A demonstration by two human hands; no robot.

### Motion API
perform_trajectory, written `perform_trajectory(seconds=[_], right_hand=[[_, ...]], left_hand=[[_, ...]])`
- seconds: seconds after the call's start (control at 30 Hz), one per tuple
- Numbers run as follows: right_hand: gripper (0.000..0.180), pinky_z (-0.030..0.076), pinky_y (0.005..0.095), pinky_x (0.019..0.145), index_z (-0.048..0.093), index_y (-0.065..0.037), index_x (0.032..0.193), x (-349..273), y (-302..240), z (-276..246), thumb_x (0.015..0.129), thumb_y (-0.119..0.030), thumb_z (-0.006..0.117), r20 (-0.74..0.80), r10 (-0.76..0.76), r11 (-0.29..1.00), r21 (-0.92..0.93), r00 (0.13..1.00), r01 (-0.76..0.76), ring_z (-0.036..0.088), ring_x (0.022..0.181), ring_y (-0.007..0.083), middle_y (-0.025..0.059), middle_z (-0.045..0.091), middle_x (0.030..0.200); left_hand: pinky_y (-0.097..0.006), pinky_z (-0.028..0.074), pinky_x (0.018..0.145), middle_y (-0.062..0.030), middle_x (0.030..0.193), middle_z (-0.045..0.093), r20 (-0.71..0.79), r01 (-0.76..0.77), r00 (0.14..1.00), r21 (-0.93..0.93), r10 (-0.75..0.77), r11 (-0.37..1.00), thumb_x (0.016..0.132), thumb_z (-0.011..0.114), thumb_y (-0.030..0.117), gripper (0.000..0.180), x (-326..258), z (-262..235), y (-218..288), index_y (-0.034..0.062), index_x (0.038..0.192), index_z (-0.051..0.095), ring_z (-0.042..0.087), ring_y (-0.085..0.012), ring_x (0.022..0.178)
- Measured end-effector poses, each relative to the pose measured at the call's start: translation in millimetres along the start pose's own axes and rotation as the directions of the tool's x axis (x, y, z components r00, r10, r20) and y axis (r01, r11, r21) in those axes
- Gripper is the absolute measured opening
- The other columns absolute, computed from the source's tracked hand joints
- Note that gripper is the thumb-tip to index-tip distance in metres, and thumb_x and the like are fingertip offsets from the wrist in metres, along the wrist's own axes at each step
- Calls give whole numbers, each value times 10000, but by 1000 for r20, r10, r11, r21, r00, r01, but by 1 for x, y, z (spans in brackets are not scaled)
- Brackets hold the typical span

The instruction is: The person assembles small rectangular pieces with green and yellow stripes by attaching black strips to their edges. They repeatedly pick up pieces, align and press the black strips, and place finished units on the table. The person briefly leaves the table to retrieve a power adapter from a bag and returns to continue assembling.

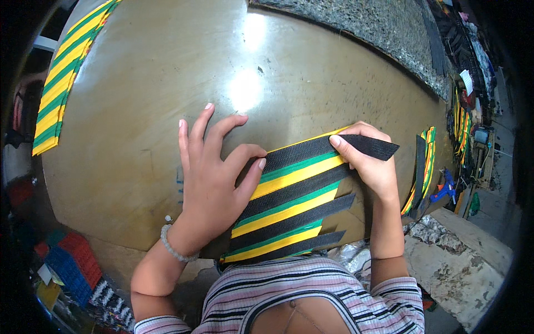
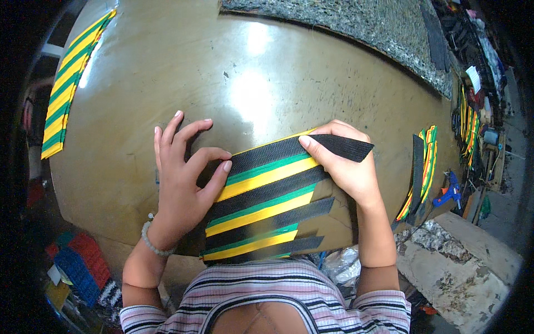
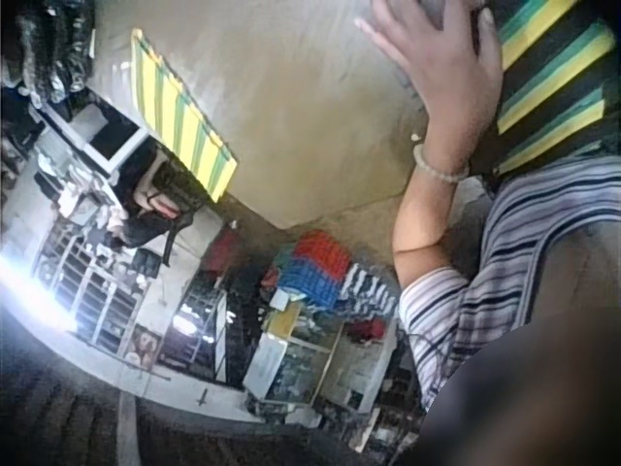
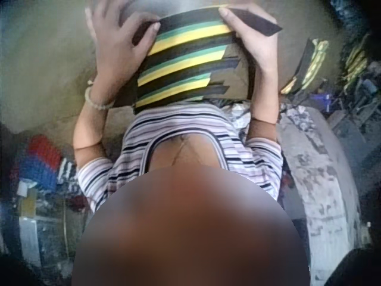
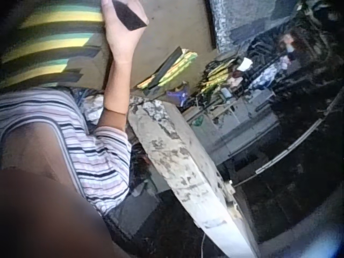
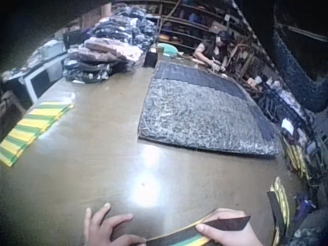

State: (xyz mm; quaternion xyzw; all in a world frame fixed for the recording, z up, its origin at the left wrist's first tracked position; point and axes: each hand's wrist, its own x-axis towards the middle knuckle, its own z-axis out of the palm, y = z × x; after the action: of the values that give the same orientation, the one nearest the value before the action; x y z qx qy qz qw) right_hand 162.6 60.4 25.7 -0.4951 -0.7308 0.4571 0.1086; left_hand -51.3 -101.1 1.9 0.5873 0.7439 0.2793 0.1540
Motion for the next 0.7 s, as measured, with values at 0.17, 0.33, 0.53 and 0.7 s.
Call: perform_trajectory(seconds=[0.17,0.33,0.53,0.7], right_hand=[[199,388,203,477,703,-2,841,4,0,1,860,-185,779,21,-20,1000,-3,1000,20,518,533,48,-5,591,674],[182,477,254,614,716,3,837,4,-5,-2,825,-163,789,41,63,997,-36,997,-62,612,690,109,45,647,756],[200,486,262,627,707,10,852,5,-4,-4,823,-171,785,74,95,995,28,993,-98,618,700,116,53,660,778],[210,385,199,478,693,-30,860,6,2,-2,842,-214,792,67,-38,999,-9,997,38,510,537,32,-33,592,630]], left_hand=[[-681,80,1142,-66,1439,461,95,-79,993,77,72,994,871,655,154,293,-2,-2,2,323,1096,739,268,-404,1424],[-734,54,1111,-65,1487,415,120,-125,987,134,109,983,878,620,176,328,-3,0,5,362,1127,723,234,-398,1443],[-769,51,1084,-60,1495,412,107,-163,983,175,146,971,877,604,179,304,-5,3,6,333,1109,727,220,-383,1456],[-686,127,1123,-71,1431,482,103,-255,966,253,236,933,864,598,194,312,-1,-4,16,256,1155,690,316,-361,1411]])
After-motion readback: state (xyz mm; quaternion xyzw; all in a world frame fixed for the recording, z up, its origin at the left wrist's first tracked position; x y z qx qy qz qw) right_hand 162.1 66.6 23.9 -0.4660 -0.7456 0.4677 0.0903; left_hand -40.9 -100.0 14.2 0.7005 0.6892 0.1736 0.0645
